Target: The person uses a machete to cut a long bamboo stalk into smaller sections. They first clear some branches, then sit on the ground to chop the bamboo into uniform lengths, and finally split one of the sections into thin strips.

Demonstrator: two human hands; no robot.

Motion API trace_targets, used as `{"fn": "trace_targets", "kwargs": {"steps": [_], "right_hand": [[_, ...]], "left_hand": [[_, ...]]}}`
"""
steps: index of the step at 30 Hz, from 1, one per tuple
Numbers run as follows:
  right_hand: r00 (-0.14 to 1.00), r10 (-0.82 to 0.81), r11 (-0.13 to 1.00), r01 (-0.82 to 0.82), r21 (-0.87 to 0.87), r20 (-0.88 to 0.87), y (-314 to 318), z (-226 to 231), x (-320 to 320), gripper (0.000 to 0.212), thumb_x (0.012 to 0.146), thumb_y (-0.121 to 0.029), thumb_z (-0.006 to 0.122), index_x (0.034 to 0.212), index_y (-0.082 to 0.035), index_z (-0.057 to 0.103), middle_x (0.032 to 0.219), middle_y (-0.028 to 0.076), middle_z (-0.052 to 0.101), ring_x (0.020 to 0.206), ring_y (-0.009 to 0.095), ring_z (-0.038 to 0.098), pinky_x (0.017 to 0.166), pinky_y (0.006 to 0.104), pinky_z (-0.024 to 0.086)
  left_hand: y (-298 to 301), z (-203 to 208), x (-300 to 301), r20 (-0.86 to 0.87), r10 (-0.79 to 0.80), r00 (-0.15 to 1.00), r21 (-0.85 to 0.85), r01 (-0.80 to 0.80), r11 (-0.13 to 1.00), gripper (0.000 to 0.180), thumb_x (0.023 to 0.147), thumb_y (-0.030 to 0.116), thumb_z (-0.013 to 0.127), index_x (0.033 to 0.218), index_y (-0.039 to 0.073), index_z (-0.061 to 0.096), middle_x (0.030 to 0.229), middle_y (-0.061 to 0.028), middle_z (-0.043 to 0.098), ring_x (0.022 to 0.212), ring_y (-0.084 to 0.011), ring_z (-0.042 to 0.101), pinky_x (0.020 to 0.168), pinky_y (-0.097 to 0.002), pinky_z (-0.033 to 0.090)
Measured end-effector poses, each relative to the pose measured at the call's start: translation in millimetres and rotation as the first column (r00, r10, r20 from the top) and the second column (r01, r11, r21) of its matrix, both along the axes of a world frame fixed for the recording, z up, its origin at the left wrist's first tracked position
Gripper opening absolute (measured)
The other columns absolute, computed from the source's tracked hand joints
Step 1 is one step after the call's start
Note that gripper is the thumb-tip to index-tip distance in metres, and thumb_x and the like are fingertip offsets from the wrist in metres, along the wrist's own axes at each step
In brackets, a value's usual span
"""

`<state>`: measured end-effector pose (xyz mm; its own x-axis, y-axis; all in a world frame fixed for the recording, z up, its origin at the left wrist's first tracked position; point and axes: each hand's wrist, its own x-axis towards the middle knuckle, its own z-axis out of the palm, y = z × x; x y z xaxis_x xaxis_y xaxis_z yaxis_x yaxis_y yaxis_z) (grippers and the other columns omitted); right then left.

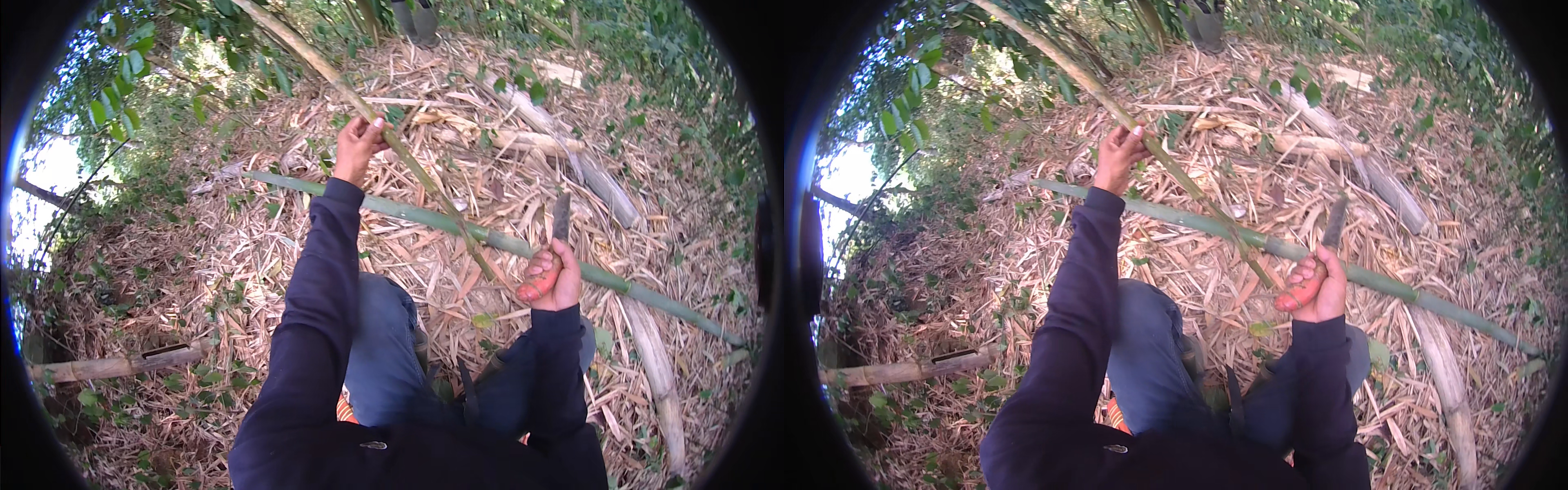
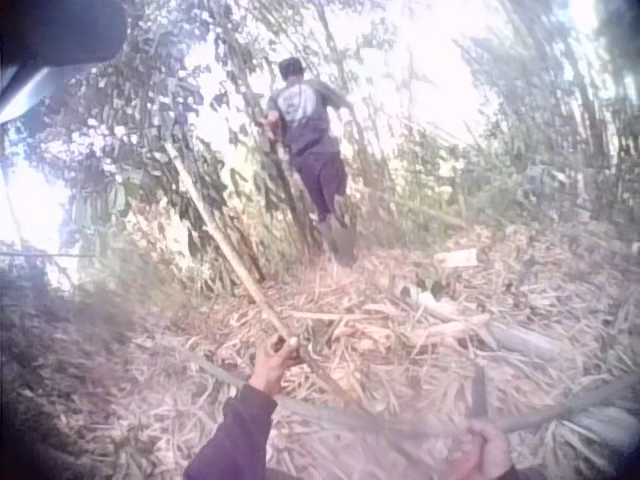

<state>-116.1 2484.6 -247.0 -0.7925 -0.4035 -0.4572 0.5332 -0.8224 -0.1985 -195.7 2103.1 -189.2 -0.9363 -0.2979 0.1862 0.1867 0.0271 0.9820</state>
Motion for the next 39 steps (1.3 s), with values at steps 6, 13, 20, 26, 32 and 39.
{"fn": "trace_targets", "kwargs": {"steps": [6,13,20,26,32,39], "right_hand": [[1.0,-0.021,0.999,0.021,-0.024,0.006,3.7,5.4,2.8,0.016,0.086,-0.019,0.059,0.083,-0.008,0.048,0.067,-0.002,0.047,0.056,0.008,0.046,0.053,0.0252,0.042],[0.998,-0.039,0.998,0.04,-0.042,0.039,2.6,11.9,4.1,0.015,0.086,-0.019,0.058,0.083,-0.008,0.048,0.068,-0.002,0.047,0.057,0.008,0.046,0.054,0.0256,0.042],[0.996,-0.068,0.997,0.07,-0.031,0.057,1.8,6.6,2.9,0.014,0.087,-0.019,0.057,0.083,-0.008,0.048,0.068,-0.002,0.047,0.058,0.008,0.046,0.054,0.0245,0.043],[0.997,-0.063,0.997,0.065,-0.035,0.047,1.6,1.7,1.8,0.015,0.087,-0.02,0.057,0.081,-0.008,0.048,0.068,-0.003,0.047,0.058,0.008,0.046,0.055,0.0252,0.043],[0.998,-0.05,0.997,0.052,-0.05,0.034,1.6,5.5,4.7,0.016,0.086,-0.019,0.057,0.082,-0.007,0.048,0.067,-0.002,0.047,0.058,0.008,0.047,0.054,0.0248,0.043],[0.997,-0.061,0.997,0.063,-0.046,0.043,2.7,10.1,8.6,0.016,0.086,-0.019,0.057,0.082,-0.006,0.048,0.067,-0.002,0.047,0.057,0.008,0.046,0.054,0.0245,0.043]], "left_hand": [[16.1,13.3,5.9,0.012,-0.066,0.998,-0.042,0.066,0.997,0.028,0.092,0.015,0.056,0.115,-0.002,0.053,0.099,-0.0137,0.066,0.085,-0.0189,0.066,0.075,-0.0325,0.057],[19.8,23.9,13.0,0.036,-0.112,0.993,-0.075,0.115,0.991,0.038,0.094,0.02,0.053,0.124,-0.003,0.046,0.107,-0.0165,0.062,0.096,-0.0262,0.065,0.081,-0.0338,0.055],[33.7,29.3,11.7,0.026,-0.121,0.992,-0.072,0.122,0.99,0.033,0.095,0.018,0.05,0.123,0.002,0.047,0.108,-0.0142,0.062,0.096,-0.0227,0.064,0.08,-0.0334,0.055],[42.2,25.8,7.3,0.0,-0.106,0.994,-0.089,0.105,0.99,0.033,0.096,0.02,0.049,0.123,0.002,0.046,0.107,-0.0134,0.062,0.097,-0.0223,0.064,0.08,-0.0332,0.055],[56.4,31.7,4.9,0.009,-0.116,0.993,-0.084,0.116,0.99,0.032,0.097,0.02,0.048,0.124,0.003,0.047,0.106,-0.0116,0.062,0.094,-0.0195,0.064,0.079,-0.0313,0.054],[64.0,34.9,2.3,0.011,-0.127,0.992,-0.092,0.128,0.988,0.033,0.097,0.021,0.048,0.124,0.004,0.048,0.105,-0.0104,0.063,0.091,-0.0175,0.064,0.077,-0.0297,0.053]]}}
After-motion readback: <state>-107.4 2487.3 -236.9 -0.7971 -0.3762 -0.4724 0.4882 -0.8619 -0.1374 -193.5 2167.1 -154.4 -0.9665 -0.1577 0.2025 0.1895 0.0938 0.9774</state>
